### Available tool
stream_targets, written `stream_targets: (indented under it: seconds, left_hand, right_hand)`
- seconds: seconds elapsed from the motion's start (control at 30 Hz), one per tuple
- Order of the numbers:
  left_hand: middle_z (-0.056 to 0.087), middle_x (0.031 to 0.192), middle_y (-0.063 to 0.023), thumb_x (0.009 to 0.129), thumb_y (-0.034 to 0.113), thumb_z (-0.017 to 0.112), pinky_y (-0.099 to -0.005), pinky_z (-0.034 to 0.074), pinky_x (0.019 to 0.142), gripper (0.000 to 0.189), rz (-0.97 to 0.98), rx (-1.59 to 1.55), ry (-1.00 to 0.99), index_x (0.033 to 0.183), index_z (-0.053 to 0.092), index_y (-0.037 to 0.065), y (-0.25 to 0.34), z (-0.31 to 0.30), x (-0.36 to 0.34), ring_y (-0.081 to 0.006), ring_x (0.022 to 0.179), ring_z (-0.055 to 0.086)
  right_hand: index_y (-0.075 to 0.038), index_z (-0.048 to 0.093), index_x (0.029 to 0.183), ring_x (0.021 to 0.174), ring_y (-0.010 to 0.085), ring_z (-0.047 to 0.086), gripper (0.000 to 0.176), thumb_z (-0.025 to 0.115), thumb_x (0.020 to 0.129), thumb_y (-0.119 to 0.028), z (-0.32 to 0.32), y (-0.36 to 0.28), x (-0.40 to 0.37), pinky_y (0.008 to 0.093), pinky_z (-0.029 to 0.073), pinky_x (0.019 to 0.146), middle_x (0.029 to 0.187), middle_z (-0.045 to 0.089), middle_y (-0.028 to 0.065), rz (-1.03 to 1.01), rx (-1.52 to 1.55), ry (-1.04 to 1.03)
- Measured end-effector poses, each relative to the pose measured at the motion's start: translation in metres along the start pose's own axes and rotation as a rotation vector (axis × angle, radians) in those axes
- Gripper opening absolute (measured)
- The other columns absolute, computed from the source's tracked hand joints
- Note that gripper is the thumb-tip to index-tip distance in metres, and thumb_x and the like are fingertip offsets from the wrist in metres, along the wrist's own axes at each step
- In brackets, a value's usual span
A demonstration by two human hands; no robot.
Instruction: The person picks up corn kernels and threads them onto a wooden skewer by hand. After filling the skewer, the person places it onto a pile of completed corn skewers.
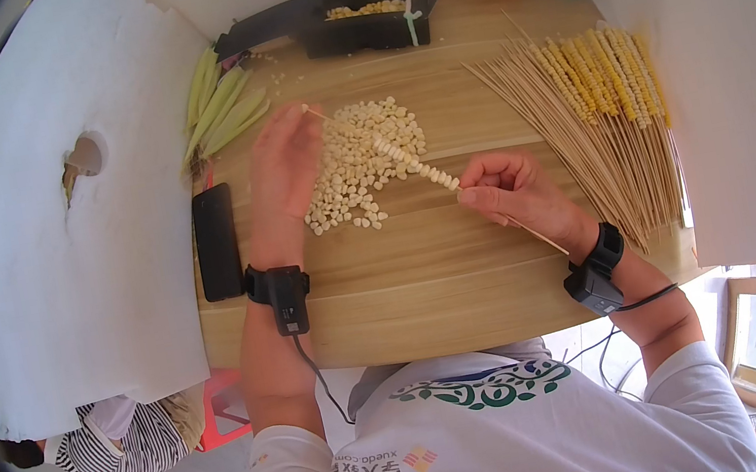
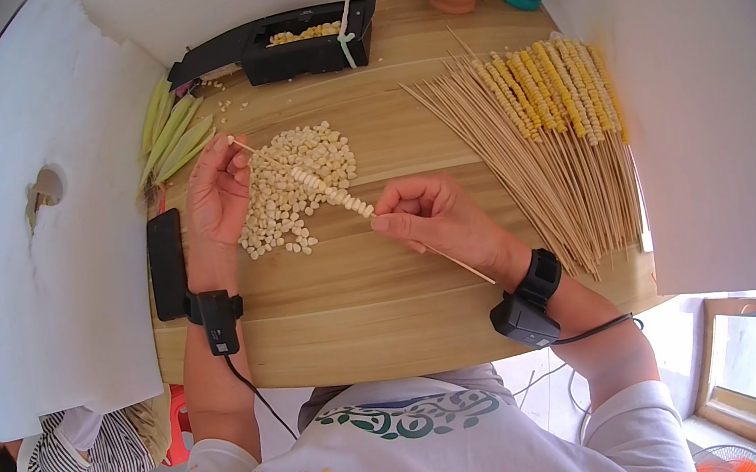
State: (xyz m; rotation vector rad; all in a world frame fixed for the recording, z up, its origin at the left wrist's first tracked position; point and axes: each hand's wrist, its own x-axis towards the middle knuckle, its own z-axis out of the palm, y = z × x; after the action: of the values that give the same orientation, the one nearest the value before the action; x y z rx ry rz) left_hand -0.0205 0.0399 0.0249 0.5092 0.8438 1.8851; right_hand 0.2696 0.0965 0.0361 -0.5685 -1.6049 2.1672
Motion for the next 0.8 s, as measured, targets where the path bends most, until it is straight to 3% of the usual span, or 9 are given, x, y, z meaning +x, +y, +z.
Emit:
stream_targets:
  seconds: [0.8]
  left_hand:
    - [0.067,0.095,-0.0096,0.091,0.006,0.06,-0.0179,0.051,0.061,0.015,0.075,0.034,0.017,0.105,0.063,0.0,-0.0043,0.0023,-0.0006,-0.0119,0.075,0.062]
  right_hand:
    - [-0.003,0.062,0.089,0.054,-0.001,0.04,0.009,0.065,0.09,-0.011,0.0014,0.0004,0.0003,0.0163,0.03,0.048,0.063,0.051,-0.0075,-0.003,-0.015,0.01]
